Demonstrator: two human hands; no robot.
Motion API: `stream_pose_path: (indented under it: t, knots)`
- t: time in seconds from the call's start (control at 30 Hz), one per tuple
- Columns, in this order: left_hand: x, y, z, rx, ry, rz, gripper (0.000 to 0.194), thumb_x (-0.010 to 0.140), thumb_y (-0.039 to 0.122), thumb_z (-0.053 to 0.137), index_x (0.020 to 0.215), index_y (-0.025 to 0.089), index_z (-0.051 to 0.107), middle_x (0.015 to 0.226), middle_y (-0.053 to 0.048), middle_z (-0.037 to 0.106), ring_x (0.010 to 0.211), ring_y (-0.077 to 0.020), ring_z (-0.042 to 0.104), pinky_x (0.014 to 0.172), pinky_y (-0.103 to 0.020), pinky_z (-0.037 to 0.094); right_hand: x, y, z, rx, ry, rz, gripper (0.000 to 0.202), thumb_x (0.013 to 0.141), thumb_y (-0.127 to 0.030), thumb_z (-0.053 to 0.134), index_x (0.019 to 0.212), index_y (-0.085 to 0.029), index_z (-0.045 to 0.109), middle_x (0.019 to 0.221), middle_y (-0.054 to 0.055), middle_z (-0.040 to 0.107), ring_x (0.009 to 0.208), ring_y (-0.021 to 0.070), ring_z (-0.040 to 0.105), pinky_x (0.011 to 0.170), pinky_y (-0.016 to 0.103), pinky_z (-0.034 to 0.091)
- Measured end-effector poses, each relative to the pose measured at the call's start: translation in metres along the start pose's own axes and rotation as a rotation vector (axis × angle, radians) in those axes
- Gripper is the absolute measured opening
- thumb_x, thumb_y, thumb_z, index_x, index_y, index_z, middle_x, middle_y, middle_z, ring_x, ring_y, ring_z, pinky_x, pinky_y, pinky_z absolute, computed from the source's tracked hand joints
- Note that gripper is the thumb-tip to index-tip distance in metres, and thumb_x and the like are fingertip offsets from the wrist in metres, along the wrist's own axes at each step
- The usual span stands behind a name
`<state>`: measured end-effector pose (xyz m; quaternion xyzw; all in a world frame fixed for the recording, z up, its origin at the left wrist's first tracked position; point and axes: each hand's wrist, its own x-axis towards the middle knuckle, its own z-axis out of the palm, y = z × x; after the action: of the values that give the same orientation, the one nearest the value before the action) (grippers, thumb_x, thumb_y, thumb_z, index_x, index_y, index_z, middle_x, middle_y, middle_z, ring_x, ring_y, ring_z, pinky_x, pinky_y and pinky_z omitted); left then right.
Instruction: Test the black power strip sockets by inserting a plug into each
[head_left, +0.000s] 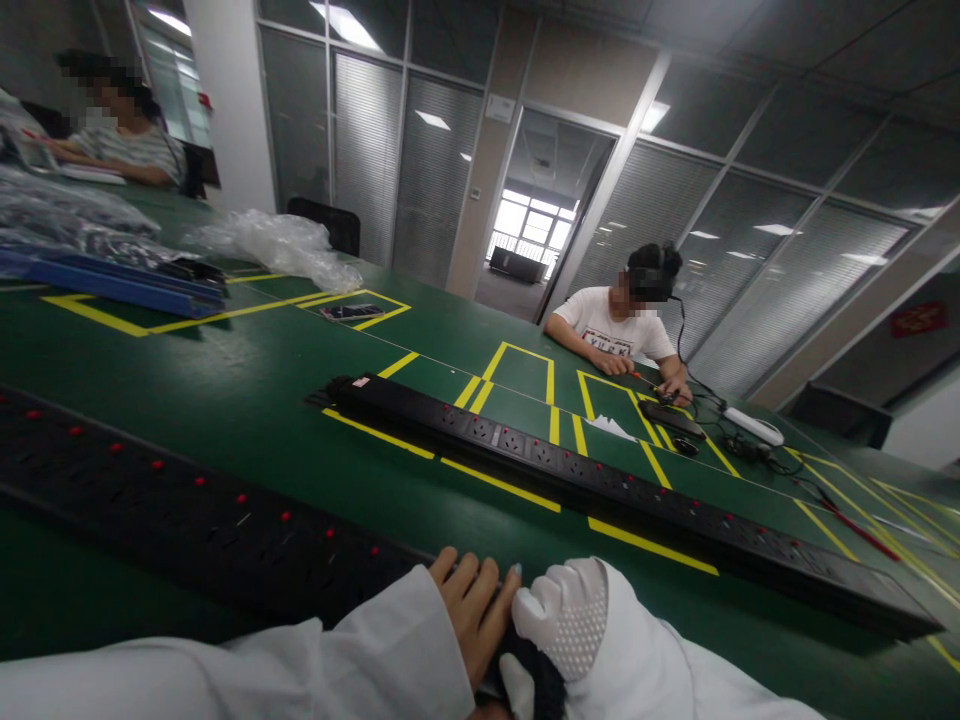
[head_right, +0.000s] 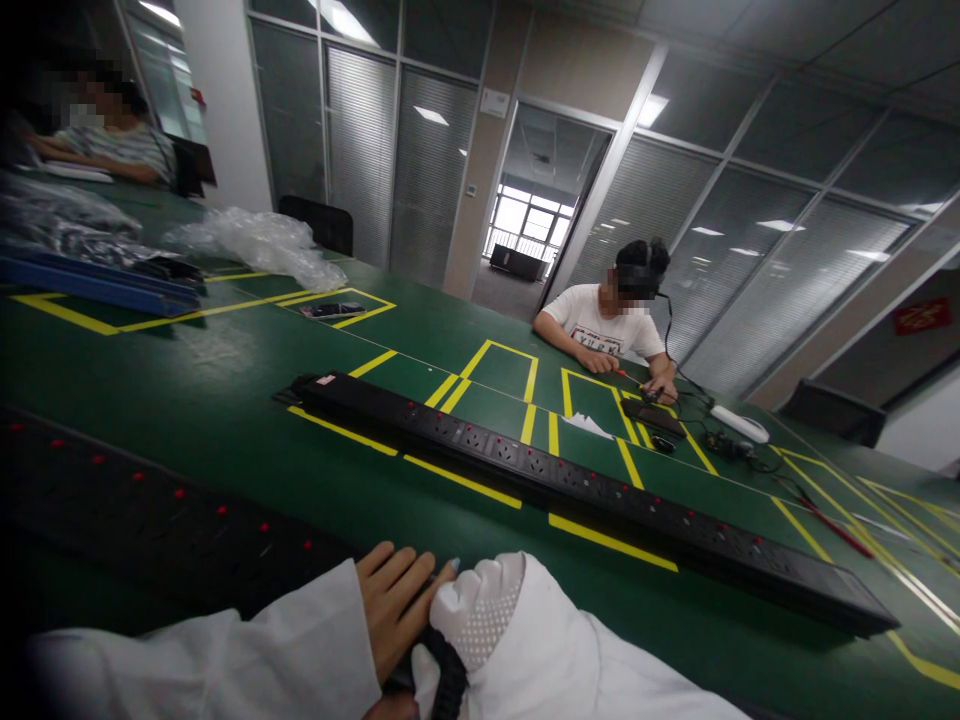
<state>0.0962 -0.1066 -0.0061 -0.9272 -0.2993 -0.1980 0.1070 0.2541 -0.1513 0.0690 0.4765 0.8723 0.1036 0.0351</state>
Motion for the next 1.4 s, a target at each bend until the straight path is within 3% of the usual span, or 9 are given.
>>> stream_pose_path:
  t: [0.3, 1.03, 1.23, 1.4]
  knots:
    - [-0.002, 0.000, 0.009, 0.006, 0.088, 0.011, 0.029, 0.096, 0.022, 0.039, 0.117, 0.021, 0.058, 0.106, -0.008, 0.066, 0.091, -0.0241, 0.061, 0.081, -0.042, 0.046, 0.006, 0.004, 0.006, 0.020, -0.001, 0.000, 0.026, 0.091, -0.038, 0.048, 0.100, -0.015, 0.058, 0.091, 0.003, 0.060, 0.072, 0.0098, 0.056, 0.064, 0.026, 0.049]
    - [0.001, 0.001, 0.007, -0.007, 0.034, -0.018, 0.032, 0.096, 0.019, 0.035, 0.117, 0.023, 0.059, 0.105, -0.007, 0.066, 0.089, -0.0224, 0.062, 0.079, -0.040, 0.047, -0.004, -0.005, -0.005, -0.023, -0.008, 0.040, 0.027, 0.091, -0.038, 0.048, 0.104, -0.016, 0.058, 0.096, 0.004, 0.061, 0.077, 0.0114, 0.058, 0.070, 0.029, 0.051]
    - [-0.001, -0.002, 0.002, -0.003, -0.017, 0.041, 0.034, 0.097, 0.019, 0.034, 0.123, 0.019, 0.055, 0.111, -0.010, 0.063, 0.095, -0.0236, 0.060, 0.083, -0.041, 0.046, 0.004, 0.001, -0.001, -0.017, -0.019, 0.027, 0.028, 0.091, -0.038, 0.049, 0.103, -0.015, 0.057, 0.094, 0.004, 0.060, 0.075, 0.0109, 0.058, 0.067, 0.028, 0.050]
    - [-0.001, -0.001, 0.006, 0.005, 0.007, 0.040, 0.033, 0.096, 0.019, 0.035, 0.123, 0.019, 0.055, 0.111, -0.010, 0.063, 0.094, -0.0236, 0.060, 0.083, -0.041, 0.046, 0.004, 0.000, -0.002, -0.030, -0.014, 0.030, 0.027, 0.091, -0.038, 0.048, 0.102, -0.015, 0.058, 0.094, 0.004, 0.061, 0.074, 0.0107, 0.058, 0.067, 0.028, 0.050]
